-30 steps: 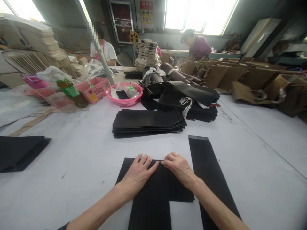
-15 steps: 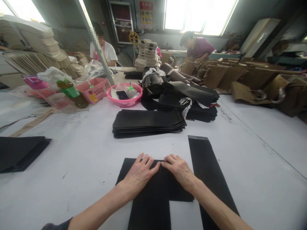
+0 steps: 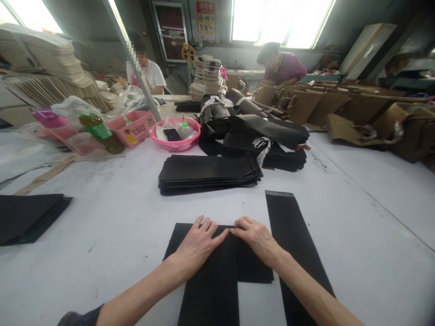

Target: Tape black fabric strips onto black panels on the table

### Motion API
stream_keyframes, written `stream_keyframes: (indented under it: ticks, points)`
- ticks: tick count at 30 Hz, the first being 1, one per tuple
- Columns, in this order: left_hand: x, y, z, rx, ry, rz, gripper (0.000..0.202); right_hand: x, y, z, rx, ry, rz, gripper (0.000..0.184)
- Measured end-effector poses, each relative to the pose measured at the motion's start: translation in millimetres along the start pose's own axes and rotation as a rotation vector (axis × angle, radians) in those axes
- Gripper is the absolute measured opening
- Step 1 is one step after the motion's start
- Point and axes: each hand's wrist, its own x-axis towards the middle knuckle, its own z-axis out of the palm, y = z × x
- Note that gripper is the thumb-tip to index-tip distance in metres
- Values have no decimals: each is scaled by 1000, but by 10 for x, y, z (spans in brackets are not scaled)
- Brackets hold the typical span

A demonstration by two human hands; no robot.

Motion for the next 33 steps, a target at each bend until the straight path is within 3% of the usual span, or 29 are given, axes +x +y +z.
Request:
stream_keyframes:
  ticks: [9,16,24,29,33]
  points:
    - [2,35,-31,46,-40,2,52,-125,-74,83,16,18,74,33]
    - [2,40,-14,38,-14,-11,55,-105,-113,96,405,181,365,28]
    - [-111,-35,28,-85,46,-53,44,-129,-314,317,134,203,270,24]
    - [-260,-134,159,-217,152,-121,33,-66,-322,204,133,170,332,20]
    - [-261,-128,208,-252,200,-121,31,142,-511,141,73,206,356,22]
